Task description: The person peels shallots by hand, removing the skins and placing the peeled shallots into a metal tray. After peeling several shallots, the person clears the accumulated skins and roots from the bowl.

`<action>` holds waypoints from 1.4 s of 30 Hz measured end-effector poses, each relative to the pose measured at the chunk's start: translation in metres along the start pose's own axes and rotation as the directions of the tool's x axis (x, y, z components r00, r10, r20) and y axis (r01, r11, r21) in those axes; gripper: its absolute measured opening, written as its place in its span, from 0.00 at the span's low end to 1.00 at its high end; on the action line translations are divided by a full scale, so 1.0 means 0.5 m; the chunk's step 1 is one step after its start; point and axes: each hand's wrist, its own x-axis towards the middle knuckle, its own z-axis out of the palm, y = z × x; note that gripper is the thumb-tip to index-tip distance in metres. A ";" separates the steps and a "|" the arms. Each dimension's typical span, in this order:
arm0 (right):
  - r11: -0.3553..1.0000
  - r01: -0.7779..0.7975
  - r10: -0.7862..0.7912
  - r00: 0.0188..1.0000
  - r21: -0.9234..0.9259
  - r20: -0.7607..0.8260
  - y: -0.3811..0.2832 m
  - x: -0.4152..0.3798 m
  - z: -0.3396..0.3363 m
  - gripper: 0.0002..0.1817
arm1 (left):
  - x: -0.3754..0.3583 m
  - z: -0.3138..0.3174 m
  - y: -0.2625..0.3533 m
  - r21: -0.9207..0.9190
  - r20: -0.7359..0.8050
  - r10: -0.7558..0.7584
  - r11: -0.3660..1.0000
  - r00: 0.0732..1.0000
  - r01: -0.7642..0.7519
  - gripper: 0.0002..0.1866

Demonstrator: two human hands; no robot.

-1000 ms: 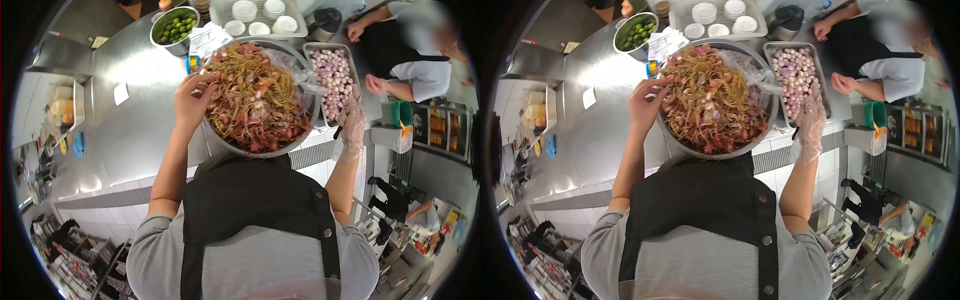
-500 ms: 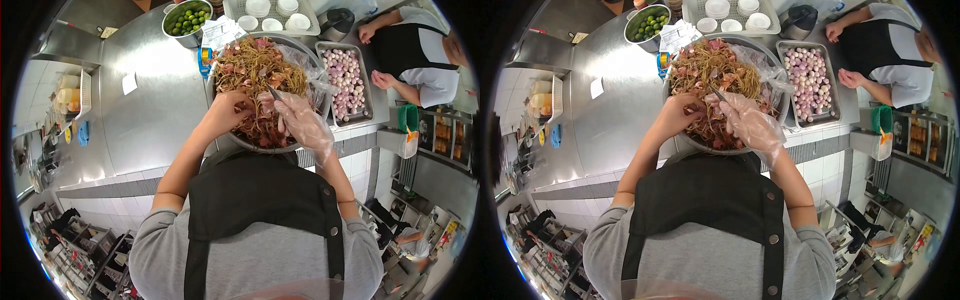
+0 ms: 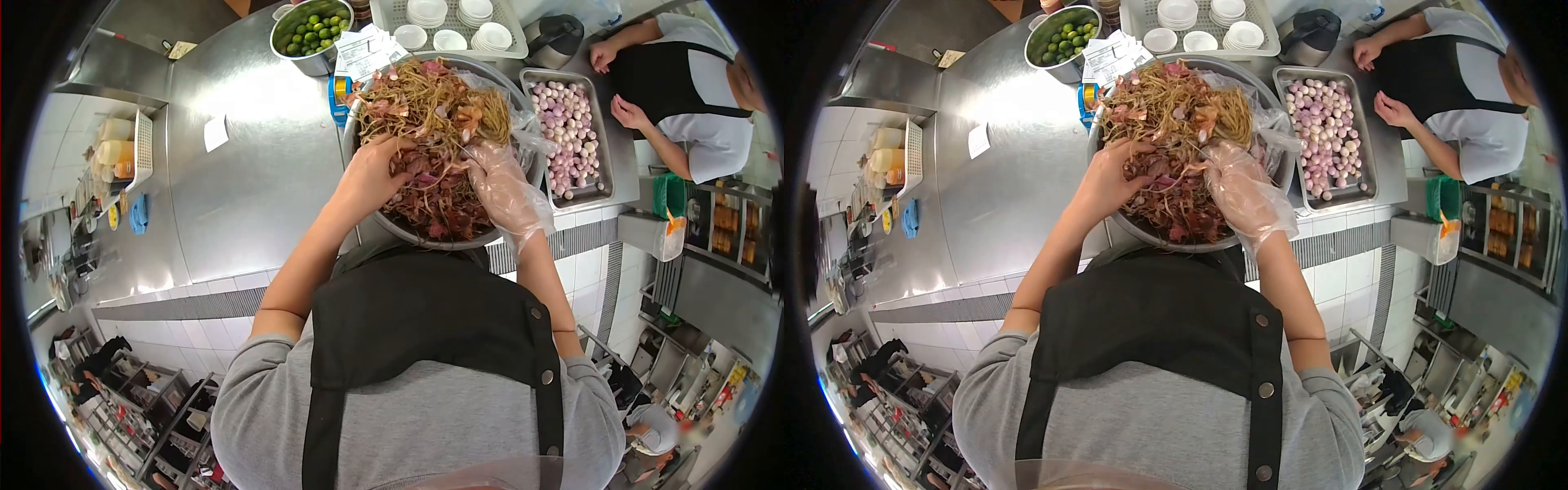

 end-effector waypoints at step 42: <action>0.910 -0.008 -0.038 0.994 0.414 0.103 -0.033 0.024 -0.017 0.21 | 0.035 0.010 0.050 -0.170 -0.153 -0.120 0.981 0.981 0.094 0.22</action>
